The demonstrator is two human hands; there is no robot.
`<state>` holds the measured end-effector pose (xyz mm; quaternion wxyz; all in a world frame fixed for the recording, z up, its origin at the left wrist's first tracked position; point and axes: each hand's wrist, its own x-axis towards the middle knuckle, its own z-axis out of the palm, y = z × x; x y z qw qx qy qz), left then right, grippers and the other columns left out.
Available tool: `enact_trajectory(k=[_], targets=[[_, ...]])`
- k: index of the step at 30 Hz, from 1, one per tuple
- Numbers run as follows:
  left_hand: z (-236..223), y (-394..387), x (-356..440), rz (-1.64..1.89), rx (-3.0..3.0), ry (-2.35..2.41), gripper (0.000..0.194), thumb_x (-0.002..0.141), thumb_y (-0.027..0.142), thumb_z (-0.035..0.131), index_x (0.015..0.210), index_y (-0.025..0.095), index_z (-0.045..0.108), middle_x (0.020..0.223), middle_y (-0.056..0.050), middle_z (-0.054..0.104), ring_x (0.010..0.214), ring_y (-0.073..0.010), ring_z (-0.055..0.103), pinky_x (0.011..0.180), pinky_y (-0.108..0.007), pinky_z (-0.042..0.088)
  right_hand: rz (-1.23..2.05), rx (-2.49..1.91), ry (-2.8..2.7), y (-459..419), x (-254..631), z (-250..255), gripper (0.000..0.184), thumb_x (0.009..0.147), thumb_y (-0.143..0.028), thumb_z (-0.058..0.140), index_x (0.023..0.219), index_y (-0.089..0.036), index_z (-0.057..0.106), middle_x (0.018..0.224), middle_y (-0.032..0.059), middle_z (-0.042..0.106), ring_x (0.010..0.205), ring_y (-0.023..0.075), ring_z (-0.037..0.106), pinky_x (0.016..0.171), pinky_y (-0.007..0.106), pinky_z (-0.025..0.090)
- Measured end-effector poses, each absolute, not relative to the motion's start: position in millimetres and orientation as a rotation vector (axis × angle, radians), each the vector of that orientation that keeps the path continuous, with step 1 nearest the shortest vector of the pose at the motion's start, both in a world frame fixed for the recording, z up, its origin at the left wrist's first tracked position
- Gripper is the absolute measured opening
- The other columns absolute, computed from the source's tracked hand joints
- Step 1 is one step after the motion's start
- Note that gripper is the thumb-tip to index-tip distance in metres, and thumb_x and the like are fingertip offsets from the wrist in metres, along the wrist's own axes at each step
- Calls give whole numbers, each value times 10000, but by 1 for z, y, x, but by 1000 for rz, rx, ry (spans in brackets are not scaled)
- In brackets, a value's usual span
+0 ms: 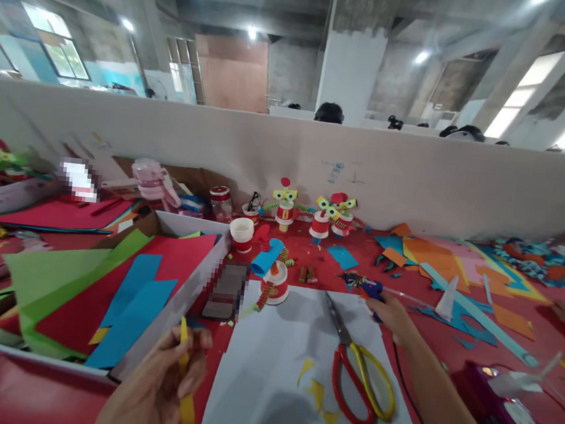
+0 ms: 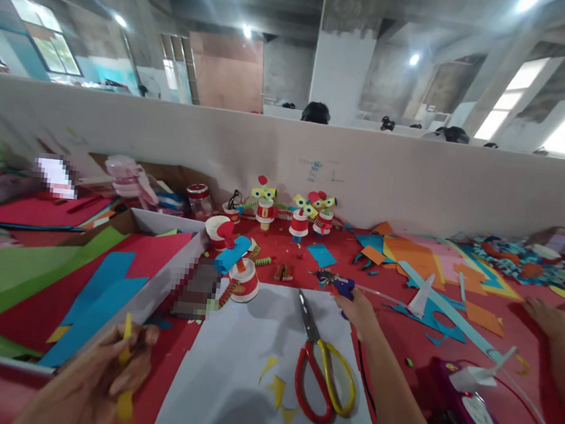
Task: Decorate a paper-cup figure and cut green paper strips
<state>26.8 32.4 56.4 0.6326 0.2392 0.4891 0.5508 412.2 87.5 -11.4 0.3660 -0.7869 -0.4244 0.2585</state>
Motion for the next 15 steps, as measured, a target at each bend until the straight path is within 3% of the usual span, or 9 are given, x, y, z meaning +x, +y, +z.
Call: enact_trajectory(k=[3, 6, 8, 12, 15], targets=[[56, 62, 23, 1398, 967, 1321, 287, 530, 382, 815, 715, 222, 665, 705, -1, 642, 550, -116, 502, 470, -199, 412, 752, -1789, -1019, 86, 387, -1, 151, 742, -270, 547, 884, -220, 556, 721, 26, 677, 699, 214, 699, 640, 341, 565], [56, 95, 28, 1418, 1543, 1623, 170, 646, 392, 705, 731, 244, 709, 772, -26, 704, 739, -197, 616, 671, -253, 489, 794, -1588, -1027, 78, 355, 22, 350, 716, -310, 602, 1038, -221, 497, 770, 18, 684, 705, 204, 688, 645, 332, 551], [55, 113, 35, 1357, 1763, 1704, 197, 726, 396, 613, 802, 256, 729, 873, -26, 740, 832, -215, 651, 778, -278, 488, 802, -1443, -1044, 69, 335, 40, 383, 718, -350, 664, 1033, -212, 494, 718, -2, 662, 642, 172, 634, 590, 288, 505], [51, 130, 54, 1177, 1824, 1809, 289, 799, 425, 555, 928, 241, 737, 904, -32, 757, 772, -197, 673, 742, -280, 474, 884, -1328, -1140, 54, 309, 63, 302, 835, -448, 628, 980, -221, 492, 630, -38, 604, 574, 129, 534, 545, 243, 435], [48, 131, 67, 1050, 1820, 1856, 314, 831, 449, 547, 942, 230, 743, 765, -32, 744, 681, -187, 660, 648, -272, 436, 922, -1302, -1203, 52, 300, 65, 274, 890, -468, 576, 995, -231, 488, 660, -43, 588, 600, 124, 533, 566, 240, 428]])
